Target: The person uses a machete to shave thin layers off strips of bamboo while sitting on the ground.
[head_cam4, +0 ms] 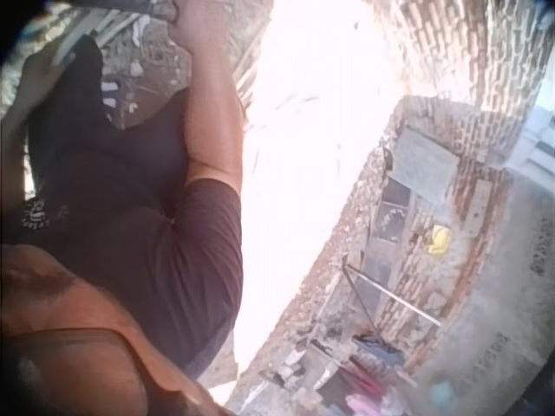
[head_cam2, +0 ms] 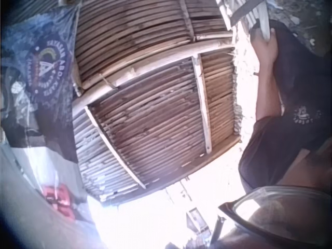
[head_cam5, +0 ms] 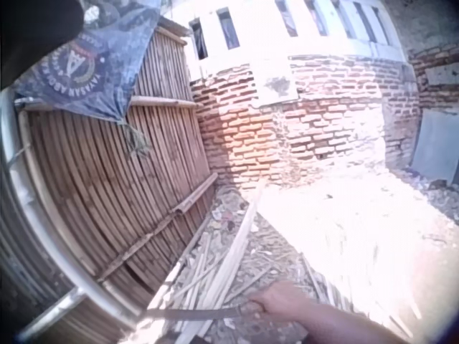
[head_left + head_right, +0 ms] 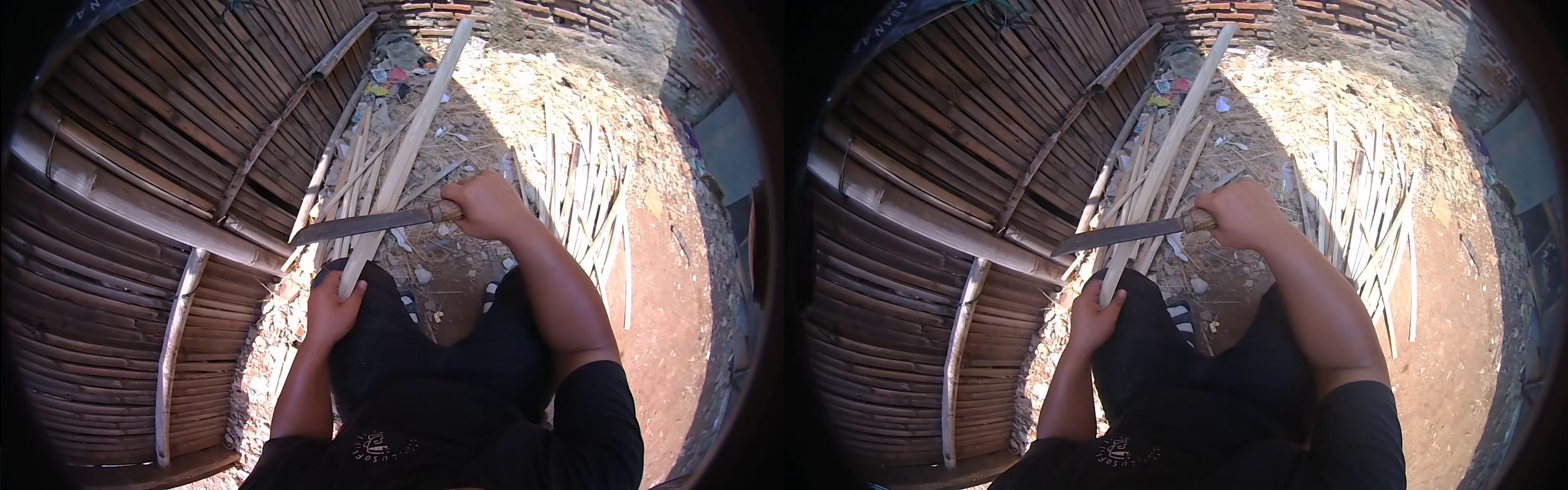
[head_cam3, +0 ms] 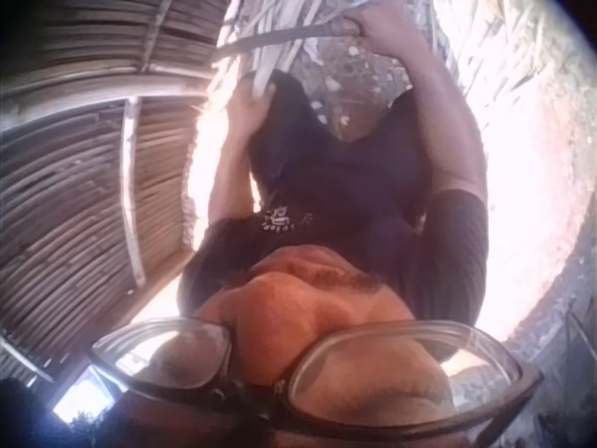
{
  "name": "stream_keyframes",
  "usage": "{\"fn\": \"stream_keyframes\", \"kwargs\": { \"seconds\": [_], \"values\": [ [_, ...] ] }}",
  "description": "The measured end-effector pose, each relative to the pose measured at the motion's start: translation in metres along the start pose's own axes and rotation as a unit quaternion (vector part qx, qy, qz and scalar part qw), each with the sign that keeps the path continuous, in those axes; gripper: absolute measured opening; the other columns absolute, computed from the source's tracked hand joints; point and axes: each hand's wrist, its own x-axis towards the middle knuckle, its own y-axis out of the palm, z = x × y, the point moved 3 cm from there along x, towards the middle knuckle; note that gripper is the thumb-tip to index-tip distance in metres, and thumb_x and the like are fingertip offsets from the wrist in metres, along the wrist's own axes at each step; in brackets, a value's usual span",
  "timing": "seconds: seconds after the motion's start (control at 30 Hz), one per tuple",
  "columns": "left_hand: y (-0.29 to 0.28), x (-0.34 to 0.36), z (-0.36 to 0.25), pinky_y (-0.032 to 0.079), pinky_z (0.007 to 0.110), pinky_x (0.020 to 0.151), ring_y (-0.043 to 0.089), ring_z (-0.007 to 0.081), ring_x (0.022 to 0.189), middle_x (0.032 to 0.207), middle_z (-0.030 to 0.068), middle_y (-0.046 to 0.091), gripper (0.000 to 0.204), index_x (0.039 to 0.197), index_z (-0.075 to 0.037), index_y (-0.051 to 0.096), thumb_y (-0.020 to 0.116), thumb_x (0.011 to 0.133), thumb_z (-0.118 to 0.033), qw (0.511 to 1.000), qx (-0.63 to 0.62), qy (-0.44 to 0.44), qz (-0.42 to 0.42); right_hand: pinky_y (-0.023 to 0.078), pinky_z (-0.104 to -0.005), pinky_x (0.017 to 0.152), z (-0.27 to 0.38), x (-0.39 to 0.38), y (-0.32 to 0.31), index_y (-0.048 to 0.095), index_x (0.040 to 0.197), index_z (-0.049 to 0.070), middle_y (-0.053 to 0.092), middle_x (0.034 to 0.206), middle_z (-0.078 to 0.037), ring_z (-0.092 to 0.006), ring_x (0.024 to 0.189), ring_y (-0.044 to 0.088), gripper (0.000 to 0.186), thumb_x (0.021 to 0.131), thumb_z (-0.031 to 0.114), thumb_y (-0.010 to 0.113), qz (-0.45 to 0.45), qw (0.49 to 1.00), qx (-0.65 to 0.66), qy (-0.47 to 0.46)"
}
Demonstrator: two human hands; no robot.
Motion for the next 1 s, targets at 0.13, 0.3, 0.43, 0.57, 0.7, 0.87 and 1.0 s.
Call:
{"fn": "stream_keyframes", "kwargs": {
  "seconds": [0.13,0.3,0.43,0.57,0.7,0.87,1.0],
  "values": [
    [0.002,0.007,0.007,0.054,0.041,0.067,0.073,0.0312,0.072,0.078,0.0178,0.072,0.039,0.110,-0.001,0.070,0.077,0.094,-0.036,1.000,-0.026,-0.002,0.006,0.055,-0.0536,0.082,-0.042,-0.011,0.000,0.070,0.108,0.012,0.073,0.087,-0.016,-0.0405,0.091,0.071,0.031,0.079,0.017,0.075,-0.112,0.986,0.059,0.109],
    [0.000,0.006,0.002,0.053,0.033,0.074,0.065,0.0149,0.079,0.087,0.0077,0.072,0.034,0.118,0.001,0.068,0.076,0.097,-0.025,0.999,-0.021,-0.028,0.035,0.055,-0.0536,0.081,-0.042,-0.014,-0.007,0.070,0.108,0.013,0.073,0.089,-0.016,-0.0406,0.090,0.071,0.029,0.079,0.018,0.075,-0.104,0.988,0.040,0.109],
    [0.000,0.004,-0.001,0.053,0.033,0.074,0.066,0.0146,0.080,0.088,0.0079,0.072,0.034,0.118,0.001,0.068,0.076,0.097,-0.025,0.999,-0.028,-0.029,0.036,0.055,-0.0532,0.081,-0.016,-0.008,0.004,0.069,0.103,0.012,0.072,0.084,-0.013,-0.0392,0.088,0.072,0.027,0.077,0.019,0.075,-0.048,0.999,-0.004,0.015],
    [-0.005,0.001,-0.003,0.053,0.032,0.074,0.065,0.0134,0.080,0.088,0.0070,0.072,0.033,0.117,0.001,0.068,0.076,0.097,-0.024,0.998,-0.042,-0.035,0.040,0.055,-0.0528,0.082,-0.020,-0.004,-0.003,0.069,0.103,0.012,0.072,0.084,-0.014,-0.0392,0.088,0.071,0.025,0.081,0.021,0.075,-0.074,0.997,-0.005,0.022],
    [-0.002,0.002,0.005,0.052,0.032,0.073,0.063,0.0122,0.079,0.087,0.0054,0.071,0.031,0.115,0.001,0.068,0.076,0.097,-0.023,0.998,-0.057,-0.008,0.039,0.054,-0.0520,0.081,-0.065,-0.013,-0.011,0.069,0.103,0.009,0.072,0.088,-0.019,-0.0420,0.089,0.070,0.029,0.087,0.031,0.078,-0.157,0.963,0.118,0.183],
    [0.000,0.004,0.005,0.053,0.035,0.066,0.065,0.0167,0.068,0.077,0.0104,0.071,0.033,0.108,0.001,0.069,0.078,0.096,-0.028,0.997,-0.061,0.022,0.030,0.054,-0.0517,0.080,-0.070,-0.023,-0.017,0.070,0.102,0.006,0.072,0.091,-0.021,-0.0427,0.090,0.069,0.031,0.087,0.032,0.080,-0.170,0.961,0.129,0.174],
    [-0.001,0.005,0.006,0.052,0.033,0.067,0.062,0.0140,0.071,0.079,0.0080,0.070,0.032,0.107,0.001,0.068,0.078,0.096,-0.027,0.995,-0.085,0.011,0.048,0.055,-0.0516,0.081,-0.040,-0.014,-0.002,0.069,0.100,0.010,0.072,0.088,-0.014,-0.0399,0.089,0.070,0.027,0.079,0.023,0.079,-0.124,0.990,0.049,0.054]
  ]
}}
